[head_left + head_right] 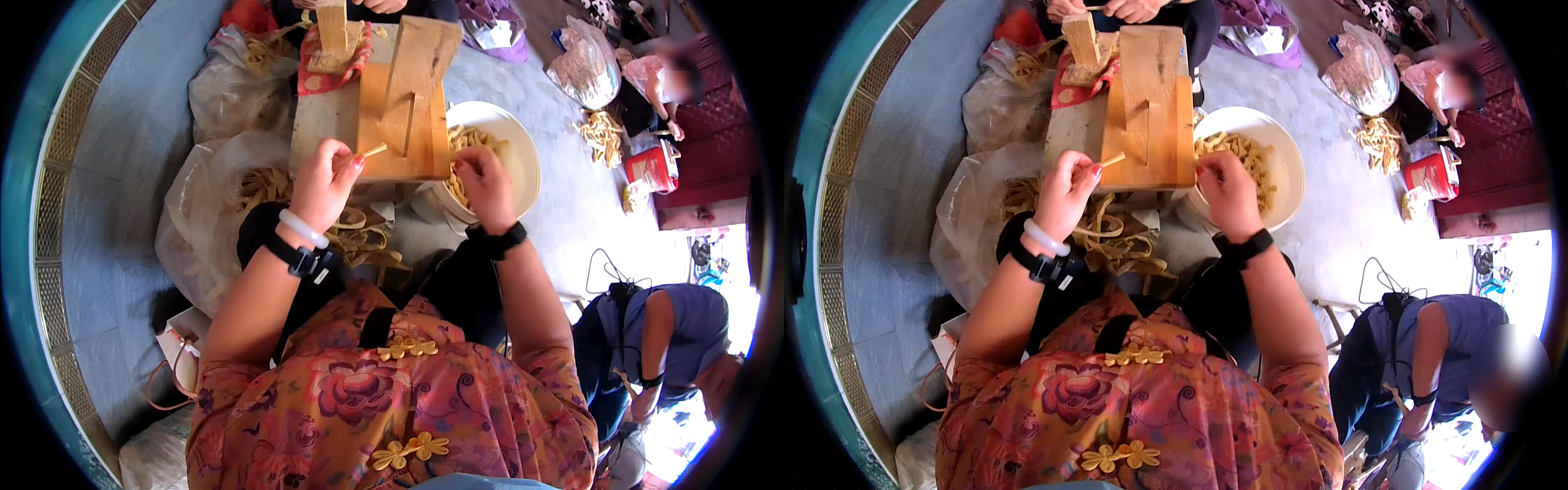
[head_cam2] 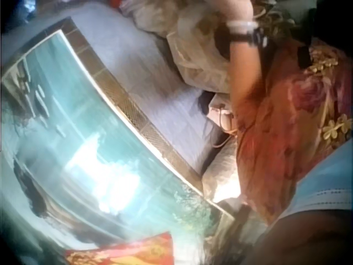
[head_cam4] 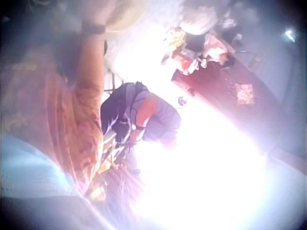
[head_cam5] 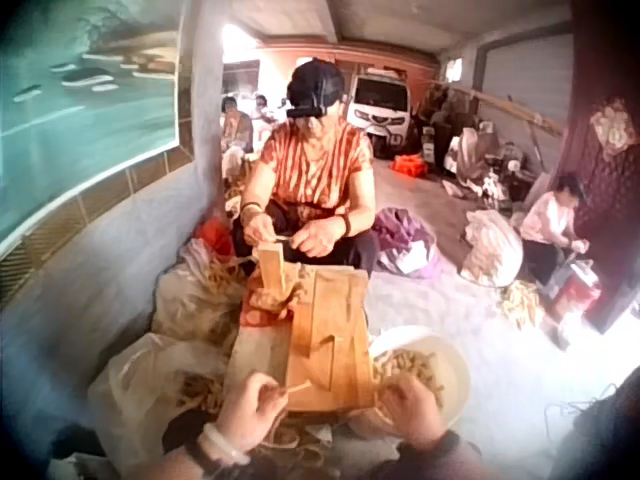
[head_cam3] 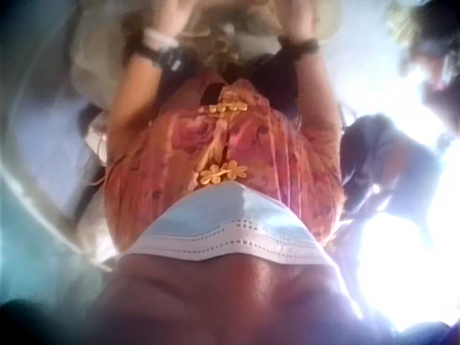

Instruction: The person assembles small bamboo-like strips by hand, threading them through a wooden jig to create a folded structure and placing the finished pieces into a white bucket.

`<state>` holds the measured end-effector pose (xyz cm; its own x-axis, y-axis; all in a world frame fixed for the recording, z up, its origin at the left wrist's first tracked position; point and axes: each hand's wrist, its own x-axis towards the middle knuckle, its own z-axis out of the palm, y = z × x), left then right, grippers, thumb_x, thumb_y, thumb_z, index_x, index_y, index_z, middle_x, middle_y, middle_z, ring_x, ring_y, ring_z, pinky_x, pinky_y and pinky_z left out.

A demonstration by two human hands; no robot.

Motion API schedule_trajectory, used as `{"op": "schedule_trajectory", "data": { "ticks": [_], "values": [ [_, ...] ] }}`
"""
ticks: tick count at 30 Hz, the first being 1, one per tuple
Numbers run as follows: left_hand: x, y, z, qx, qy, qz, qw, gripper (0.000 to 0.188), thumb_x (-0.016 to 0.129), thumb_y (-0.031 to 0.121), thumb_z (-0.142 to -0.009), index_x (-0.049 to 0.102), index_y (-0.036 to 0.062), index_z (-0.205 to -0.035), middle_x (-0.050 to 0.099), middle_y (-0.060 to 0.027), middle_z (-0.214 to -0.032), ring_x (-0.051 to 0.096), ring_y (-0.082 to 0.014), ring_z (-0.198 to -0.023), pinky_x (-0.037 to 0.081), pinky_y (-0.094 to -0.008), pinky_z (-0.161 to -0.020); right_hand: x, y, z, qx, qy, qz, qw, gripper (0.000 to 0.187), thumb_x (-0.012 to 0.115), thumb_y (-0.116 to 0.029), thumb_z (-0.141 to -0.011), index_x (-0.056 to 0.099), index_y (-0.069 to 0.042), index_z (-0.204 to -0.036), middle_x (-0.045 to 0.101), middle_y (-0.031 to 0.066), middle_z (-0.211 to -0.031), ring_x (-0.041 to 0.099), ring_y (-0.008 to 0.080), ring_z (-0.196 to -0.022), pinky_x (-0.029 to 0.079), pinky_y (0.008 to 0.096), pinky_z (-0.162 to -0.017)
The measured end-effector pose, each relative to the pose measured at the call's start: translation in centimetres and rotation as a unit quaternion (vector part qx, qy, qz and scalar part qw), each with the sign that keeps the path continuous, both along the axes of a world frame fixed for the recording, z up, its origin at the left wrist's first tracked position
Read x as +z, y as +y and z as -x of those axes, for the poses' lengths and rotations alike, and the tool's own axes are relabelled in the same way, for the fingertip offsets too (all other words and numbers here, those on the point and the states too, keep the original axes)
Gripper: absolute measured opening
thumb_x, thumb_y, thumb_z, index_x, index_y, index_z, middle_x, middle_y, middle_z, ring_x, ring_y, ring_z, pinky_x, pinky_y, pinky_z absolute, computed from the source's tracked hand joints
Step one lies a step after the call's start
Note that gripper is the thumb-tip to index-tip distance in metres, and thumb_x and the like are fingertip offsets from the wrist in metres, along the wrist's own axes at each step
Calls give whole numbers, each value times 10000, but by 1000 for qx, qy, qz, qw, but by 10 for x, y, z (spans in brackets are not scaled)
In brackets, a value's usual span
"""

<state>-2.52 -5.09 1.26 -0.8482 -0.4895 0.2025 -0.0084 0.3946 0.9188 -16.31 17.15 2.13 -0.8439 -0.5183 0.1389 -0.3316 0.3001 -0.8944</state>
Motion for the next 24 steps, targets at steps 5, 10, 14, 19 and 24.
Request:
{"op": "schedule_trajectory", "data": {
  "ticks": [5, 10, 14, 19, 24],
  "values": [
    [-7, 36, -30, -172, 4, -376, 910, 134, 535, 178, -957, 520, 52, -914, 471, 31, -722, 394, -42, -621, 318, -176, -553, 6, 28, -41, 129, -434, 284, 845, 268, 454, -145, -930, 519, -16, -1157, 609, 143, -1075, 590, 212, -920, 452, 302, -804],
    [-6, 55, -42, -210, 37, -496, 842, 133, 514, 176, -960, 516, 47, -928, 478, 5, -712, 408, -68, -604, 310, -201, -561, 0, 26, -90, 180, -440, 324, 818, 310, 506, -84, -919, 498, -1, -1217, 597, 159, -1148, 597, 203, -963, 457, 293, -842],
    [8, 60, -55, -233, 77, -466, 850, 135, 566, 51, -893, 512, 52, -1017, 520, -8, -858, 476, -75, -758, 387, -213, -680, 10, 32, -114, 130, -383, 240, 882, 295, 483, -18, -928, 509, -7, -1221, 610, 133, -1120, 607, 146, -893, 463, 238, -788],
    [19, 75, -58, -259, 8, -279, 925, 344, 622, -7, -857, 506, 33, -1178, 547, -20, -1004, 539, -88, -955, 460, -226, -809, 20, 43, -123, 200, -376, 174, 888, 306, 468, -114, -978, 490, 15, -1255, 632, 73, -1069, 598, 108, -844, 471, 230, -748],
    [11, 80, -60, -308, 2, -246, 919, 93, 628, 50, -886, 541, 31, -912, 583, -7, -858, 556, -75, -792, 465, -228, -735, 18, 55, -134, 231, -447, 161, 849, 293, 431, -204, -1003, 513, 8, -1189, 657, 72, -969, 605, 113, -779, 463, 220, -692]
  ]
}}
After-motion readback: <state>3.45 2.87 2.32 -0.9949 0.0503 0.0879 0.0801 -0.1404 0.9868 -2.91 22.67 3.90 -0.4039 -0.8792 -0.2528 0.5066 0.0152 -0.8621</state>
